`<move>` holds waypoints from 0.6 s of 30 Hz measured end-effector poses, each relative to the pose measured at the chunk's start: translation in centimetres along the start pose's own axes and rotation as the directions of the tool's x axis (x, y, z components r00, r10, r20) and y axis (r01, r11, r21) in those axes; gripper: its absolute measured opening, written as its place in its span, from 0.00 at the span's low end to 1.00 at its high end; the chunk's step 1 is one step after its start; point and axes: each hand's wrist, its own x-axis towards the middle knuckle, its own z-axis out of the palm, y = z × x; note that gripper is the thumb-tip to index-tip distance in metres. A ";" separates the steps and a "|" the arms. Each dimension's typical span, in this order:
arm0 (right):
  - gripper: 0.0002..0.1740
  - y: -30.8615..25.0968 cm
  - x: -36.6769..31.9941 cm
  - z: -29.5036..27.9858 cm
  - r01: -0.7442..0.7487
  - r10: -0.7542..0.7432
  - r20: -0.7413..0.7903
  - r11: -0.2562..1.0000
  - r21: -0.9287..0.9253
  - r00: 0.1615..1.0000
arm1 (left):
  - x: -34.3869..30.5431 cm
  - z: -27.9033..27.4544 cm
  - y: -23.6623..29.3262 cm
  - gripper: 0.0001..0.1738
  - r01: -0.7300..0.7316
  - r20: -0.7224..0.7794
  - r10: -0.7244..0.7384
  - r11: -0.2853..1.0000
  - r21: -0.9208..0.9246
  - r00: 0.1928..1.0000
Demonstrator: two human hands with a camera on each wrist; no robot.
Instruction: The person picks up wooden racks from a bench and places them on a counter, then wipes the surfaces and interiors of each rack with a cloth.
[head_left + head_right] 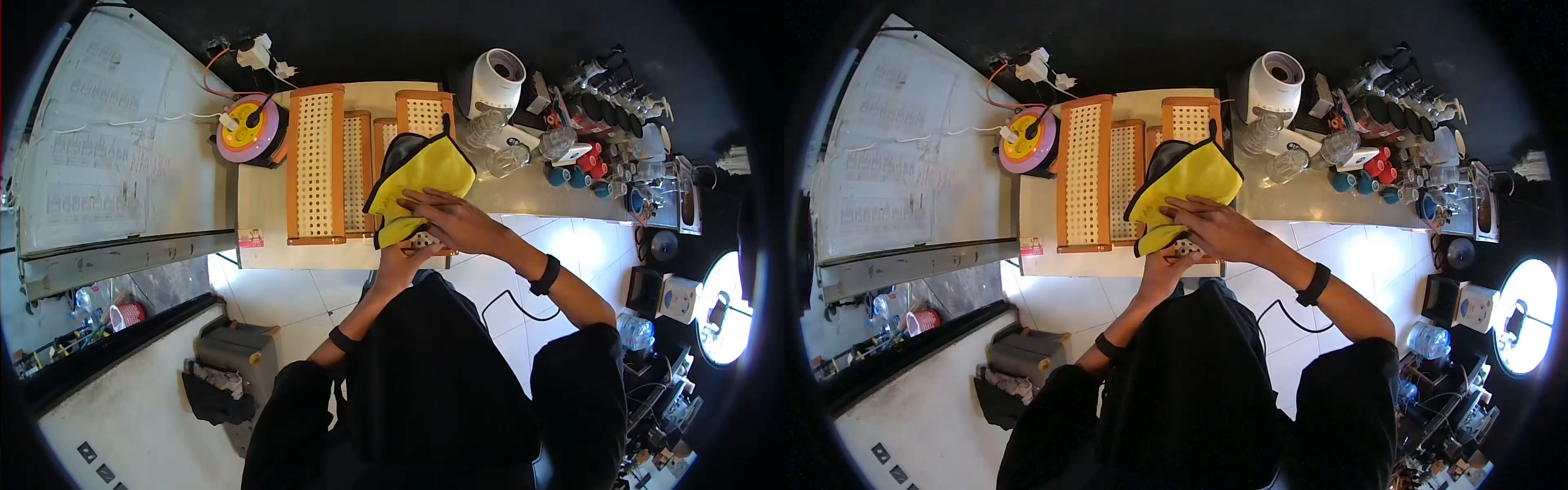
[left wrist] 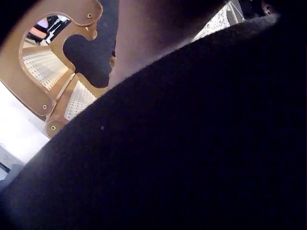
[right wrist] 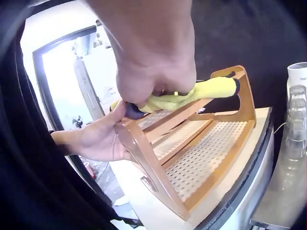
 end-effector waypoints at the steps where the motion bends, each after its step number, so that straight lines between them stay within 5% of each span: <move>1: 0.27 -0.1 0.0 -0.1 -0.025 0.025 0.018 1.000 -0.010 1.000 | -0.1 0.1 1.0 0.30 0.014 0.018 -0.013 1.000 -0.013 1.000; 4: 0.28 2.4 2.1 -0.9 -0.256 0.251 -0.156 0.967 -0.010 0.955 | -0.2 0.3 1.2 0.31 -0.018 -0.061 0.020 0.999 0.040 0.998; 7: 0.28 2.9 2.8 0.2 -0.222 0.189 -0.225 0.966 -0.132 0.956 | -0.1 -0.2 0.6 0.31 0.079 -0.042 -0.080 0.997 -0.009 0.996; 9: 0.26 1.1 1.5 0.7 -0.163 0.135 -0.170 0.973 -0.165 0.976 | -0.1 -0.2 0.6 0.29 0.005 -0.046 -0.003 0.998 0.060 0.999; 11: 0.19 -0.9 -0.8 0.7 -0.177 0.174 -0.185 0.984 -0.001 0.967 | 0.0 0.0 0.7 0.28 -0.029 0.005 0.028 0.994 0.101 1.000; 13: 0.16 -2.7 -2.6 -1.5 -0.460 0.460 0.090 0.813 0.358 0.883 | 0.4 -0.2 -0.5 0.27 -0.152 -0.054 0.162 0.976 0.159 0.985; 15: 0.13 -1.4 -4.1 -1.5 -0.436 0.527 -0.097 0.781 0.447 0.844 | 0.4 -0.5 -1.1 0.28 -0.160 0.005 0.162 0.973 0.169 0.987; 17: 0.13 0.4 -2.5 -5.0 -0.577 0.847 -0.408 0.531 0.620 0.341 | -0.1 -0.1 0.6 0.28 -0.005 -0.040 0.010 0.994 0.106 0.999; 18: 0.13 0.5 -1.3 -5.7 -0.340 0.812 -0.505 0.582 0.738 0.293 | -0.1 -0.1 0.9 0.28 -0.009 -0.047 0.015 0.993 0.119 0.999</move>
